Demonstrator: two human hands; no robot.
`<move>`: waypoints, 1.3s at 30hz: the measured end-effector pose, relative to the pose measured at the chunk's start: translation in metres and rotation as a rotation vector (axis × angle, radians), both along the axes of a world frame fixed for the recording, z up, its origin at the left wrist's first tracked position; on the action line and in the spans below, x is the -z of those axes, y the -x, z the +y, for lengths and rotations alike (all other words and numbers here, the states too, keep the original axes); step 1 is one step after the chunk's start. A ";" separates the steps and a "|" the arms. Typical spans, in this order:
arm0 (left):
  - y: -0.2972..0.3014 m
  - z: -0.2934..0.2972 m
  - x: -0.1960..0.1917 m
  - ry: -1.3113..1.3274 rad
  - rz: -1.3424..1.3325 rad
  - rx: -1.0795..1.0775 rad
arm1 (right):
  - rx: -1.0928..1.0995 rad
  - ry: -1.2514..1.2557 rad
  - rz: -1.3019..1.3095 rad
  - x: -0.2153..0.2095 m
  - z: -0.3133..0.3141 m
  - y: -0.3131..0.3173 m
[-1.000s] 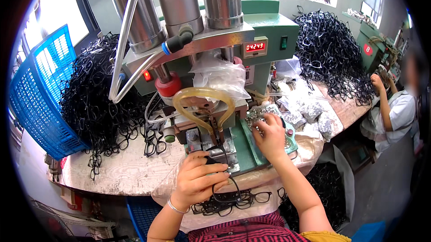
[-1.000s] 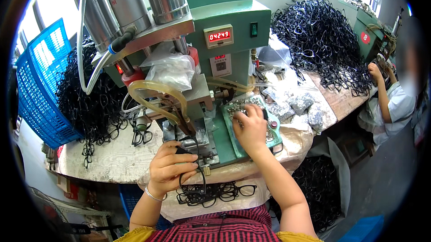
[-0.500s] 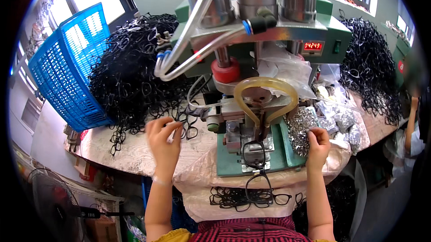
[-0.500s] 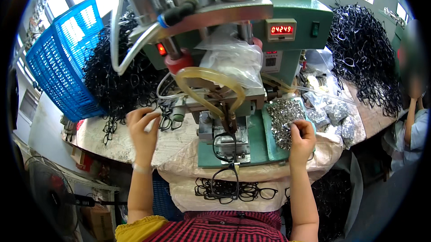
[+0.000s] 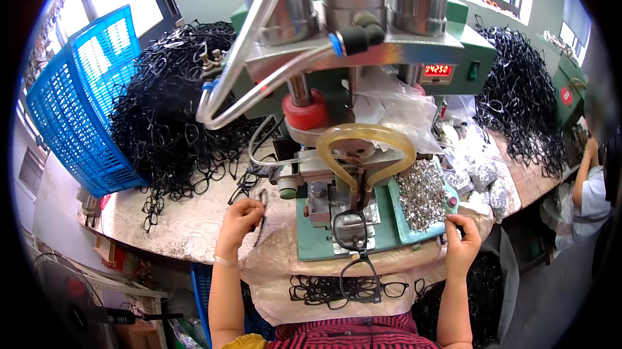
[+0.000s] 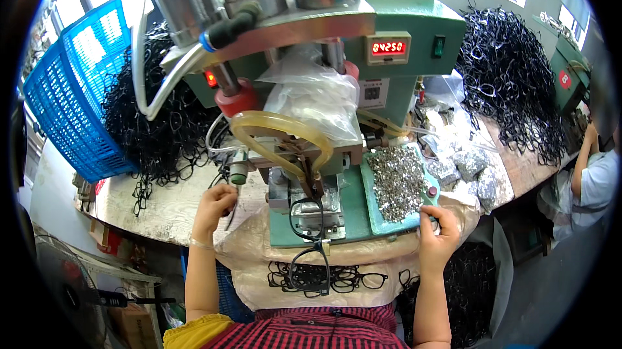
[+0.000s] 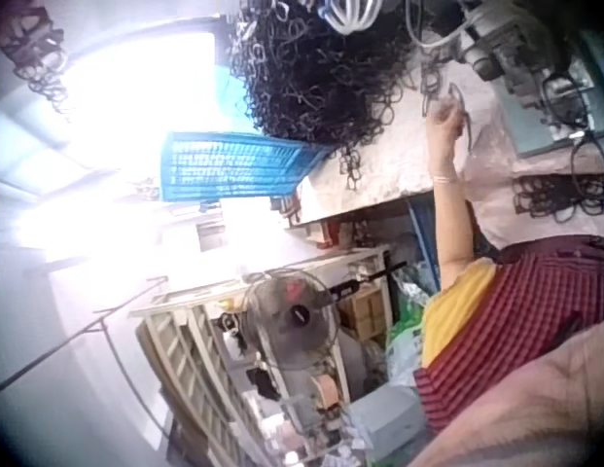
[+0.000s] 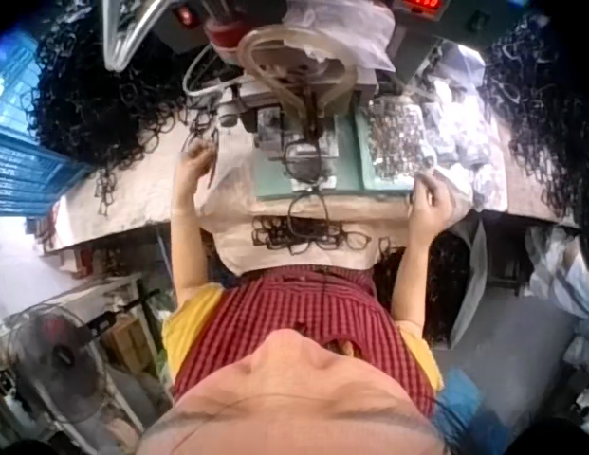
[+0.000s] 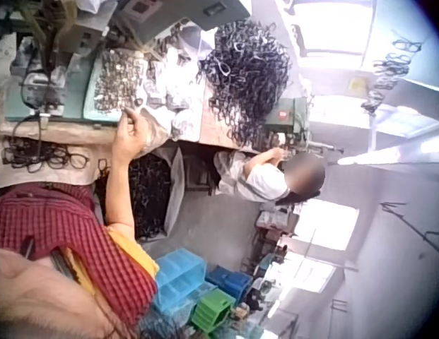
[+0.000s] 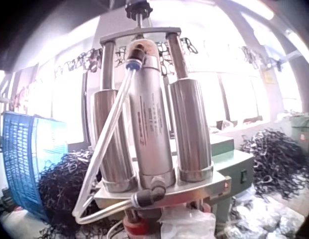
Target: The person repeatedly picks up black eyeglass frames, places them into a green jig on a press machine, and operates the press to attach small metal components. Finished frames are placed on the table, and the person occasionally gathers them into a blue basket.
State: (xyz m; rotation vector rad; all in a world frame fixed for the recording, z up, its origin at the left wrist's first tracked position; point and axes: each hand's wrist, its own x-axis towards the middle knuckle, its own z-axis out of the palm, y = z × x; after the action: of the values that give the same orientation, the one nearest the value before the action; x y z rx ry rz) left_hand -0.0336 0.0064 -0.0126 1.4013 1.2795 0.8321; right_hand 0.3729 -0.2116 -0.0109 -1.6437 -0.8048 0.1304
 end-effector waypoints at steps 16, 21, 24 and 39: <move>-0.047 -0.032 0.019 -0.091 -0.838 -0.215 | -0.537 -0.202 0.306 -0.066 0.089 0.098; -0.081 -0.065 -0.069 -0.552 -0.796 -0.130 | -0.674 -0.170 0.444 -0.080 0.091 0.104; -0.084 -0.089 -0.100 -0.913 -0.741 -0.018 | -0.614 -0.240 0.453 -0.091 0.084 0.111; -0.127 -0.088 -0.095 -1.270 0.055 0.648 | -0.082 0.170 -0.571 0.005 0.057 -0.004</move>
State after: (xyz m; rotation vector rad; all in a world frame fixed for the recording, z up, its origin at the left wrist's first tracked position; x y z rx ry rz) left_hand 0.0933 -0.0817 0.0828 2.6167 0.1172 1.1712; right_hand 0.3770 -0.1546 -0.0164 -1.8344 -1.3219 -0.2313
